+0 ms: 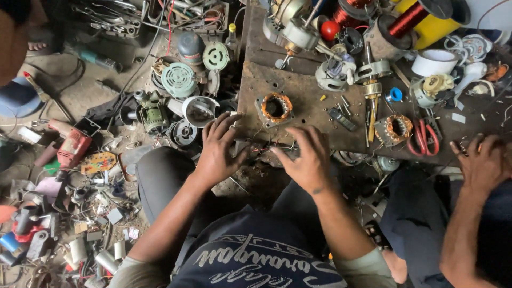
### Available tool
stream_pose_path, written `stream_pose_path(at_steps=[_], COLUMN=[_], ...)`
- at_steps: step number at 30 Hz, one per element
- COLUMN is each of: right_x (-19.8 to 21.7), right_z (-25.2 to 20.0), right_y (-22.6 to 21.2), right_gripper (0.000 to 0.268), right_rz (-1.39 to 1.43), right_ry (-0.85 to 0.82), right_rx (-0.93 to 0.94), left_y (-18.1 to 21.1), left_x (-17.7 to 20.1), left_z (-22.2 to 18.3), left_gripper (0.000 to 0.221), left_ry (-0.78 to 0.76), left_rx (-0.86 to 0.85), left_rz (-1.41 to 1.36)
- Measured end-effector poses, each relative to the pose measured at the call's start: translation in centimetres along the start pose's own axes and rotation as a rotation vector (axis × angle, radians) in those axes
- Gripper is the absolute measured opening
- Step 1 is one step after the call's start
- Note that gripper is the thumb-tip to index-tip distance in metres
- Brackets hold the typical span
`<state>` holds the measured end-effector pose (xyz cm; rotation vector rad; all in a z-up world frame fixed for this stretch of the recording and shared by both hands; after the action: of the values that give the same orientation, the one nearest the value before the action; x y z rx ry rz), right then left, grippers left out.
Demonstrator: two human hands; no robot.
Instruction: Joining copper wires to a motor stator by stripping insulation with a lighter and twisting them together.
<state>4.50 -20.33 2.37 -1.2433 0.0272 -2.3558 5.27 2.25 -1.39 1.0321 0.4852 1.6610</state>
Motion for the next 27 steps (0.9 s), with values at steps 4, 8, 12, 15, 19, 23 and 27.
stream_pose_path(at_steps=[4, 8, 12, 15, 19, 23, 27], right_x=[-0.3, -0.4, -0.3, -0.6, -0.6, -0.5, -0.4], right_z=[0.5, 0.2, -0.4, -0.7, -0.8, -0.6, -0.5], right_y=[-1.1, 0.6, 1.2, 1.6, 2.4, 2.7, 3.0], right_gripper=[0.009, 0.009, 0.006, 0.008, 0.014, 0.016, 0.013], right_rz=[-0.032, 0.083, 0.177, 0.213, 0.224, 0.224, 0.265], right_ry=[0.067, 0.056, 0.073, 0.064, 0.079, 0.090, 0.066], right_rx=[0.049, -0.030, -0.142, -0.226, -0.244, -0.218, -0.252], left_y=[0.4, -1.3, -1.5, -1.0, -0.7, 0.1, -0.3], left_x=[-0.8, -1.8, -1.9, -1.3, 0.0, 0.0, -1.1], left_z=[0.6, 0.1, 0.1, 1.1, 4.6, 7.9, 8.5], left_gripper=[0.030, 0.023, 0.016, 0.031, 0.055, 0.079, 0.061], left_ry=[-0.017, -0.002, 0.009, 0.010, -0.195, -0.436, -0.509], left_rx=[0.038, 0.062, 0.070, 0.083, -0.021, -0.017, -0.054], left_rz=[-0.008, -0.024, -0.060, -0.092, -0.153, -0.217, -0.127])
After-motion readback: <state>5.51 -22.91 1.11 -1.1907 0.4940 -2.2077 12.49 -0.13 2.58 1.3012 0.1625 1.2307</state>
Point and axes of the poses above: each hand's wrist, its own z-axis towards the middle knuckle, its own x-axis out of the back of the hand, y = z × x, the point moved 3 cm from there along z, towards the middle knuckle, and after that the axes turned 14 degrees about -z, right-handed, at the moved point
